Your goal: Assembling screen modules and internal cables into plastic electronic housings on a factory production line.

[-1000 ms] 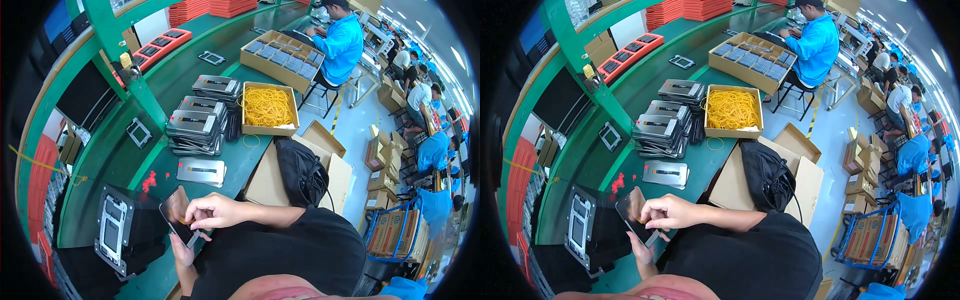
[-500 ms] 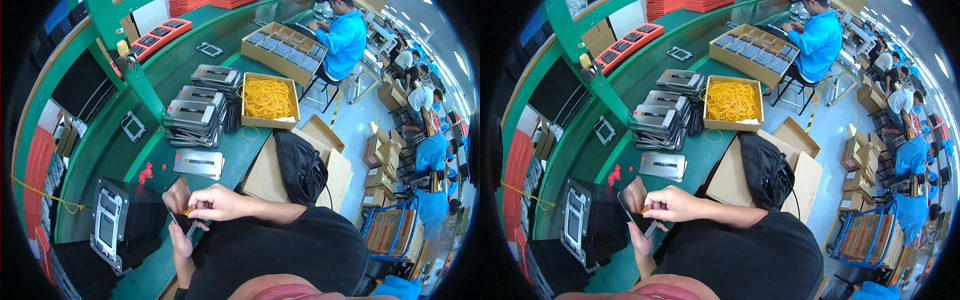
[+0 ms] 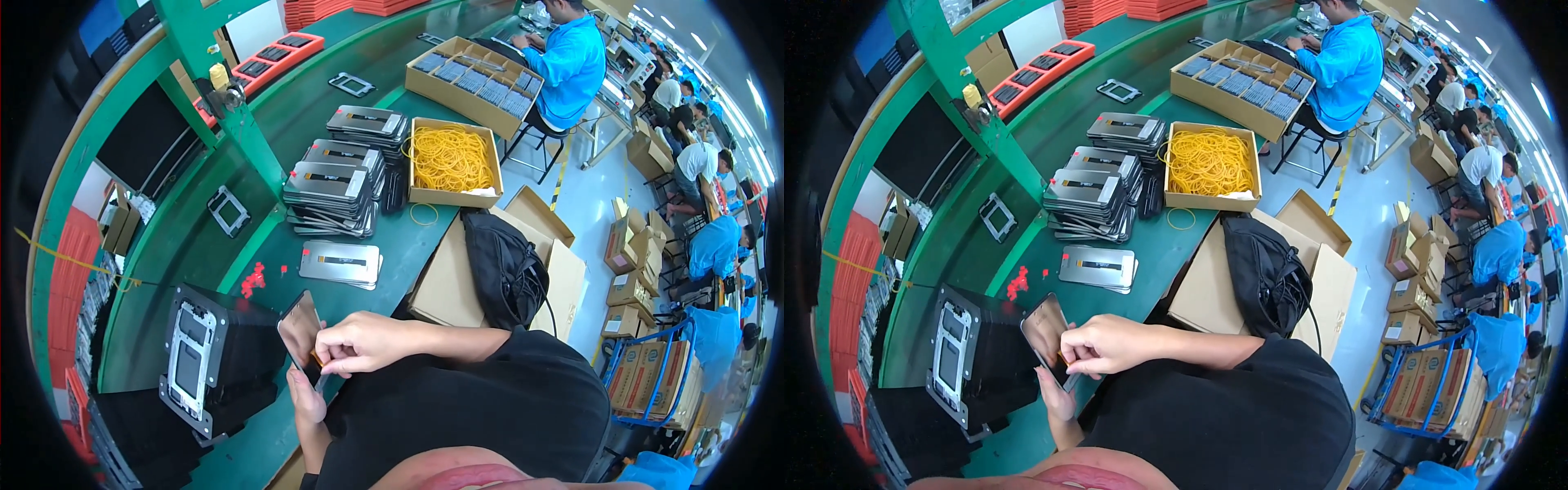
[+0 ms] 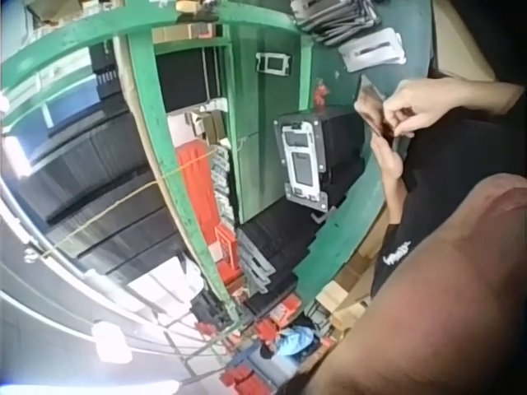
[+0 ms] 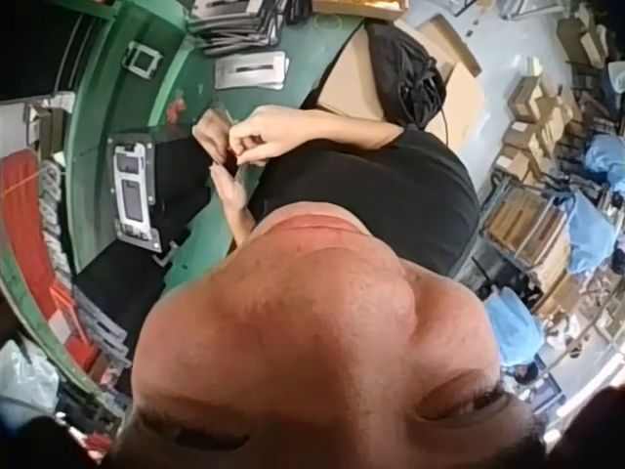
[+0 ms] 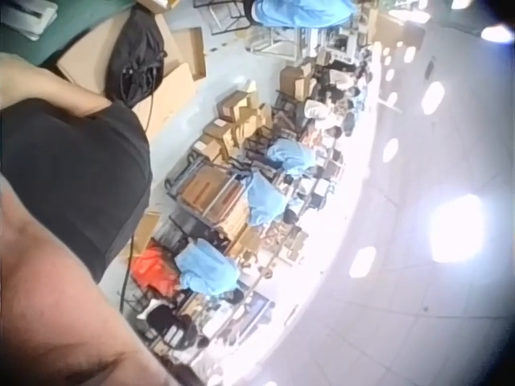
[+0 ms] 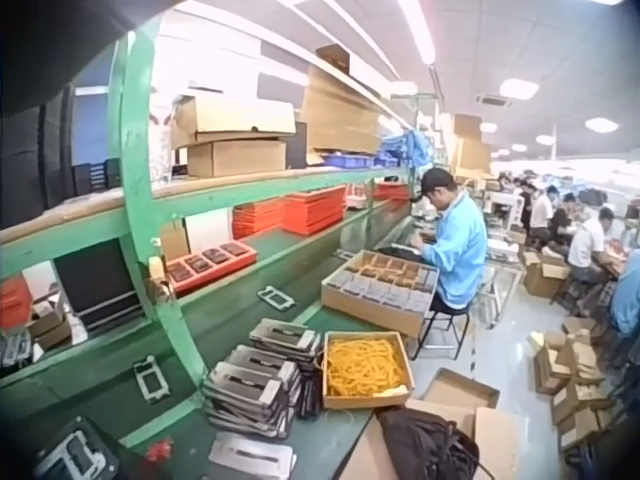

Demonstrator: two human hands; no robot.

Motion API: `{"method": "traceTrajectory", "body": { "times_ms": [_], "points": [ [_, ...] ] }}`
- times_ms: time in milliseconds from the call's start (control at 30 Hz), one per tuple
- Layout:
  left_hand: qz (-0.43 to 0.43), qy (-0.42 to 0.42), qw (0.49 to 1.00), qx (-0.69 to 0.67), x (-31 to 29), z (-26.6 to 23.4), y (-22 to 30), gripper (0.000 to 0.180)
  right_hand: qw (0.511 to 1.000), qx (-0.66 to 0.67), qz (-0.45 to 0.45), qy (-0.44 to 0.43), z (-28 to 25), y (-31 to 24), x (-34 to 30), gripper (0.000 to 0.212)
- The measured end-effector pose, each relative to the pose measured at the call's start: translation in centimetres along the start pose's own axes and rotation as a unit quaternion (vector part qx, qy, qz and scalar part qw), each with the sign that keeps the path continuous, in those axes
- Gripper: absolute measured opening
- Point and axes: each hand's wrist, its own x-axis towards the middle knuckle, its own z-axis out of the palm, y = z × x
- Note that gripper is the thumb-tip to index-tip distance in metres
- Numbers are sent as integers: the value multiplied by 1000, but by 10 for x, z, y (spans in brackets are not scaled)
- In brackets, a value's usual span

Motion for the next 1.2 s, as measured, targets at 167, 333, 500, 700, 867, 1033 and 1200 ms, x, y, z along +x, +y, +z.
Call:
{"method": "traceTrajectory", "body": {
  "times_ms": [167, 333, 500, 700, 867, 1033, 1200],
  "points": [
    [24, -18, 999, 25, 0, -9, 5, 75, 999, 34, 6, -25, 2, -5, 5, 15],
    [-39, 20, 997, -68, -1, -4, 9, 82, 999, -48, -10, 18, 5, 3, 9, 14],
    [-20, 24, 999, -38, 2, 6, 20, 84, 998, -67, -13, 15, 8, 4, 9, 14],
    [-14, 21, 999, -42, 2, 1, 18, 84, 998, -54, -10, -6, 6, 8, 14, 15],
    [-23, 0, 998, -57, -3, -7, 12, 86, 992, 99, 57, -62, -3, 5, 12, 17],
    [-12, -16, 999, 46, 0, -8, 25, 90, 981, 158, 48, -99, -6, 8, 7, 17],
    [34, -82, 993, 79, 19, 3, 56, 90, 958, 201, 47, -197, -16, 11, 1, 17]
  ]
}}
